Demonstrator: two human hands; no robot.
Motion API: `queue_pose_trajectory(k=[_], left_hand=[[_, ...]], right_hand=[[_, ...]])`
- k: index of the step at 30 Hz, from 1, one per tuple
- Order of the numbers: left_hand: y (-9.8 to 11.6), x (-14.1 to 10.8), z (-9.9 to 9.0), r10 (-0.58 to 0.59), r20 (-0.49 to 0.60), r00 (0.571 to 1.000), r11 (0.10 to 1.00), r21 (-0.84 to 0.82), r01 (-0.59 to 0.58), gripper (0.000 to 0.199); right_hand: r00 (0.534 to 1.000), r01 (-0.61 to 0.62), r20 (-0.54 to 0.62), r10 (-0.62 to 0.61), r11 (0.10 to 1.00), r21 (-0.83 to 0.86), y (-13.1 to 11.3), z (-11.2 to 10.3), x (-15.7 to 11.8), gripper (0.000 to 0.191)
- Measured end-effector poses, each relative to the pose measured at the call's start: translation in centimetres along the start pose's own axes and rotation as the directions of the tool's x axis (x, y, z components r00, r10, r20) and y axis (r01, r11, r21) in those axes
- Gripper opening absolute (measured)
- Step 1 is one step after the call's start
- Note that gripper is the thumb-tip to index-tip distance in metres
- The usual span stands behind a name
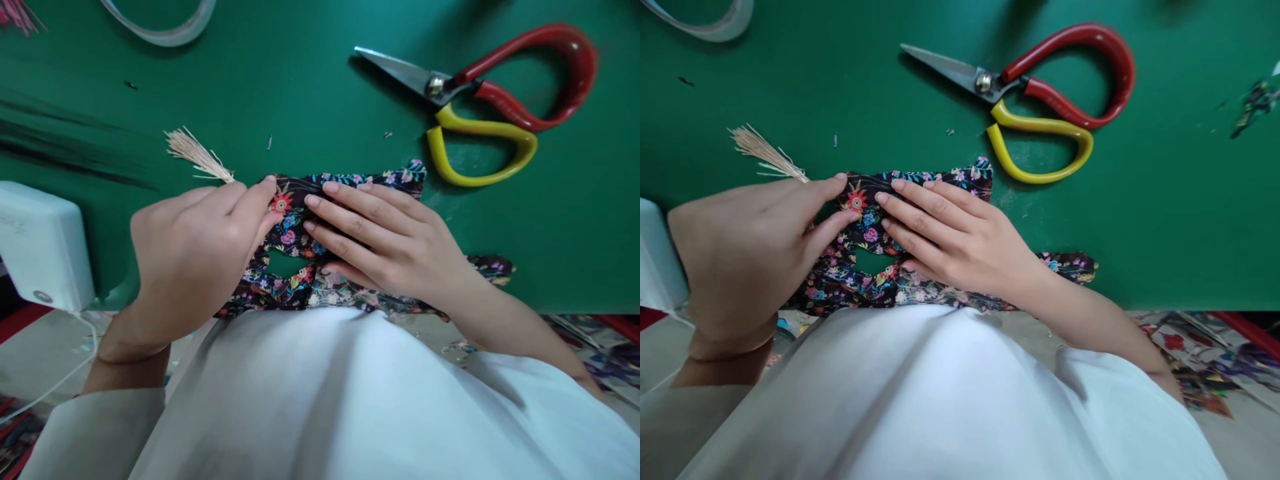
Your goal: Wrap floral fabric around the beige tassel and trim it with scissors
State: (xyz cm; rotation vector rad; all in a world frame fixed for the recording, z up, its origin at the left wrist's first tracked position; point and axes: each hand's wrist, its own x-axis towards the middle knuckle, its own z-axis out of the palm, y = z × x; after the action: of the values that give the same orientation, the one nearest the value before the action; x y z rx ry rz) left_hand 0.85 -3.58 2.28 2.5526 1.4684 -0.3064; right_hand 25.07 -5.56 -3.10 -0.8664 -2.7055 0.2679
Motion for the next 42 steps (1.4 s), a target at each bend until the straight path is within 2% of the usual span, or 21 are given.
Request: queue_pose_trajectory(k=[4,10,15,19,21,24,27,32,35,37,42], left_hand=[[0.0,-0.1,-0.1,-0.060,0.024,0.998,0.997,-0.053,0.061,0.036],[-0.2,0.4,-0.3,-0.117,0.023,0.993,0.989,-0.092,0.118,0.033],[-0.3,0.7,-0.4,-0.174,0.031,0.984,0.980,-0.094,0.177,0.031],[-0.3,0.8,-0.2,-0.215,0.010,0.977,0.975,-0.048,0.215,0.033],[-0.2,0.8,-0.1,-0.196,0.014,0.981,0.979,-0.058,0.196,0.031],[-0.1,0.6,-0.2,-0.147,0.037,0.988,0.985,-0.084,0.150,0.031],[0.3,0.1,-0.4,-0.110,0.037,0.993,0.986,-0.125,0.114,0.036],[2.3,-1.0,-0.6,0.024,-0.078,0.997,0.979,-0.202,-0.039,0.053],[4.0,-1.7,0.4,0.100,-0.069,0.993,0.962,-0.250,-0.114,0.071],[5.0,-2.0,1.4,0.056,0.005,0.998,0.960,-0.275,-0.052,0.076],[6.0,-2.0,3.2,0.007,0.034,0.999,0.948,-0.317,0.004,0.081]], right_hand=[[0.999,-0.040,0.022,0.040,0.999,0.020,0.1,0.5,-0.3,0.041],[0.994,-0.106,0.044,0.099,0.974,0.202,0.1,0.7,-0.6,0.043],[0.997,-0.072,0.033,0.067,0.982,0.175,0.0,0.4,-0.5,0.047],[0.985,-0.166,0.089,0.147,0.950,0.264,0.0,0.3,-0.5,0.041],[0.984,-0.171,0.101,0.150,0.953,0.249,0.0,0.3,-0.5,0.040],[0.996,-0.085,0.037,0.079,0.980,0.178,0.0,0.5,-0.6,0.046],[0.998,-0.062,0.023,0.059,0.986,0.156,0.0,0.6,-0.6,0.047],[0.996,-0.089,0.039,0.083,0.979,0.181,0.0,0.7,-0.6,0.043],[0.996,-0.086,0.038,0.080,0.983,0.160,0.0,0.8,-0.6,0.040],[0.997,-0.071,0.031,0.068,0.989,0.126,0.0,0.8,-0.6,0.038],[1.000,-0.024,0.018,0.024,0.999,0.029,-0.2,0.3,-0.2,0.041]])
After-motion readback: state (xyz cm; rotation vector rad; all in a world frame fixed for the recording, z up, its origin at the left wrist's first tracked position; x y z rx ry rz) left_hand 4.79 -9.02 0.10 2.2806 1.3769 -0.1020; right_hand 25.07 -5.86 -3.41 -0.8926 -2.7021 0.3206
